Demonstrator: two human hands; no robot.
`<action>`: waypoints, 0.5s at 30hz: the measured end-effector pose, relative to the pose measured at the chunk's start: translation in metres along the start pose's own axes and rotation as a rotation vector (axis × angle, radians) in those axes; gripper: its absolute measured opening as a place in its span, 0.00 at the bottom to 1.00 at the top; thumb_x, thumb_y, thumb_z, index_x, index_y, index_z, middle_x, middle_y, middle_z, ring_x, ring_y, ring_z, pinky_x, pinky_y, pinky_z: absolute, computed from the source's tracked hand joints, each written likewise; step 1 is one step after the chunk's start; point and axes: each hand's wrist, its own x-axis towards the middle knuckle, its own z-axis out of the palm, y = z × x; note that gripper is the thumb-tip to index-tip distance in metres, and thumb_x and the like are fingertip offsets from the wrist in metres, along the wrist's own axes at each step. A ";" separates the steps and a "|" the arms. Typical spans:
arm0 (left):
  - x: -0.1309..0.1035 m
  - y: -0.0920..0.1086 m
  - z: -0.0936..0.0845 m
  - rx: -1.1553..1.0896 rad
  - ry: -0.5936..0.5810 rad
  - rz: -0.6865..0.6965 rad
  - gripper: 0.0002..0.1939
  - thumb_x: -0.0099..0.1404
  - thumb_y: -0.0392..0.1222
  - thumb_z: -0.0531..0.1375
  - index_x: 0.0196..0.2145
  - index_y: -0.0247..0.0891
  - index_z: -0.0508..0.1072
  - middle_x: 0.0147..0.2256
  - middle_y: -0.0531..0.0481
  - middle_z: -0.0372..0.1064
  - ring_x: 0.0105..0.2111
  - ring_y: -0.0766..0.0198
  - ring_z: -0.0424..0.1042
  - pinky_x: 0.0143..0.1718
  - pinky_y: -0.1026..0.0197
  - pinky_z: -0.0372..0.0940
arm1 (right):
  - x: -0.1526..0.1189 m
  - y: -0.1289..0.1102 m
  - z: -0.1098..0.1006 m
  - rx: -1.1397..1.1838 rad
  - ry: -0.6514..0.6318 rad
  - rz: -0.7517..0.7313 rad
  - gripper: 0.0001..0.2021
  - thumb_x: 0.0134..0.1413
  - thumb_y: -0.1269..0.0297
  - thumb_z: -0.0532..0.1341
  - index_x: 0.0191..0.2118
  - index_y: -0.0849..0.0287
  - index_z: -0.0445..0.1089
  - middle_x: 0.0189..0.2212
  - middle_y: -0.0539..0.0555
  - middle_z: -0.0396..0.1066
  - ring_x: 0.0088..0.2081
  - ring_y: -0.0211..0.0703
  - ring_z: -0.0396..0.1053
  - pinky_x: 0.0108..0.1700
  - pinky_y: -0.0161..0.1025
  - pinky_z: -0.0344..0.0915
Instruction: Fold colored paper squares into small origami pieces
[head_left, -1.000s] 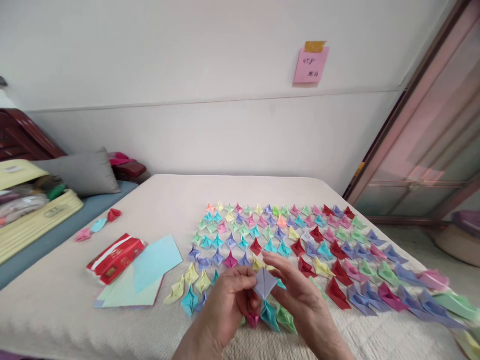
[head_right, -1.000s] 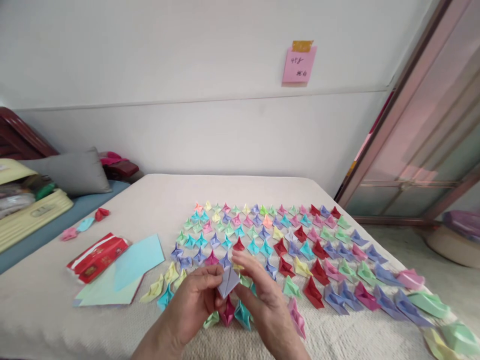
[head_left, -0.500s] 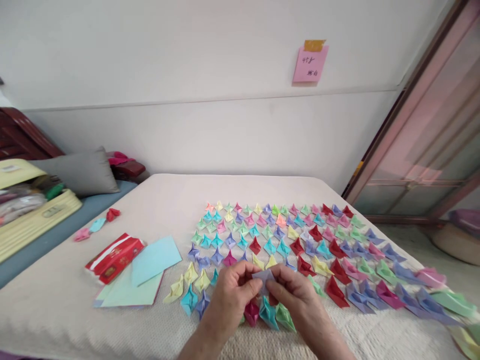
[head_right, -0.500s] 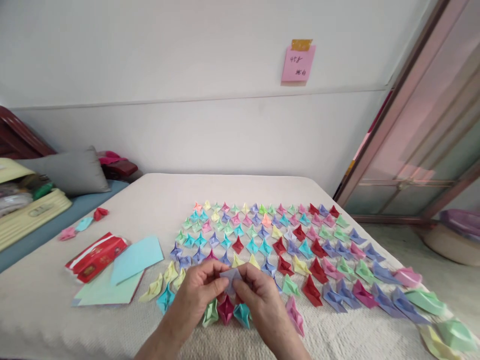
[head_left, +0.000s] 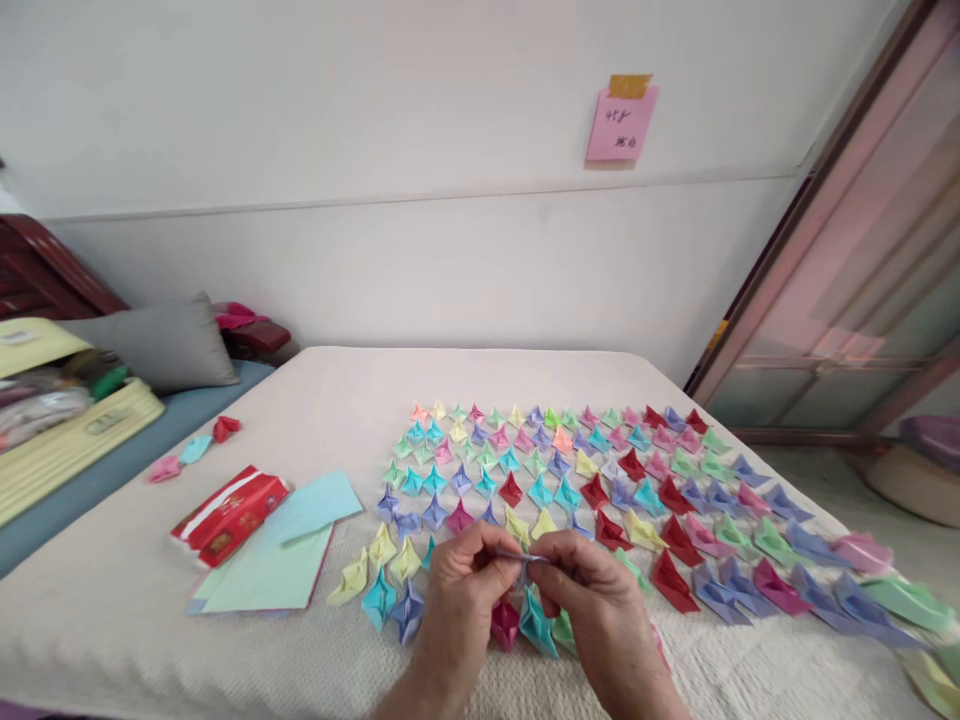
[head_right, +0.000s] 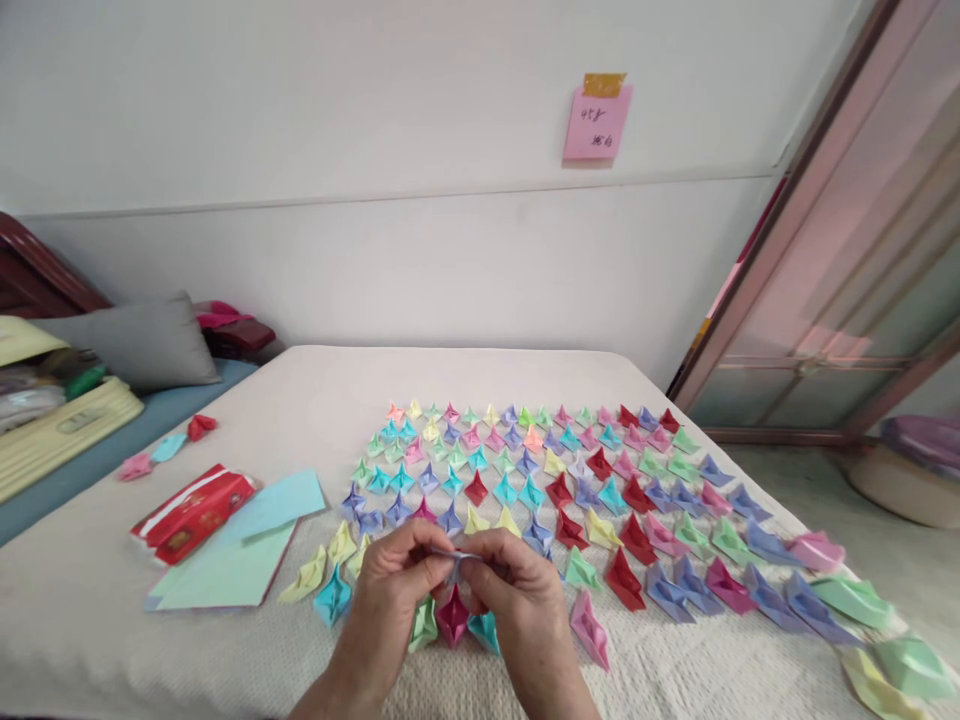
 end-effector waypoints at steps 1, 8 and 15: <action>-0.002 0.001 0.001 0.017 0.003 0.021 0.04 0.55 0.33 0.62 0.24 0.37 0.73 0.18 0.59 0.58 0.20 0.71 0.56 0.22 0.68 0.52 | -0.001 0.001 0.000 -0.005 0.011 -0.005 0.02 0.43 0.70 0.67 0.24 0.56 0.75 0.13 0.43 0.62 0.18 0.33 0.58 0.22 0.31 0.55; -0.007 0.004 0.002 0.016 -0.038 0.059 0.10 0.57 0.32 0.61 0.19 0.38 0.69 0.18 0.58 0.57 0.20 0.70 0.56 0.22 0.67 0.52 | -0.005 -0.001 -0.004 -0.072 -0.031 -0.146 0.09 0.43 0.76 0.63 0.21 0.55 0.74 0.15 0.44 0.61 0.20 0.35 0.59 0.24 0.33 0.58; -0.006 0.001 0.002 -0.071 -0.030 -0.006 0.06 0.58 0.34 0.60 0.25 0.39 0.73 0.17 0.58 0.62 0.15 0.72 0.58 0.19 0.68 0.54 | -0.008 -0.006 -0.006 -0.223 -0.059 -0.361 0.09 0.50 0.72 0.64 0.23 0.53 0.76 0.18 0.46 0.61 0.21 0.37 0.59 0.25 0.36 0.57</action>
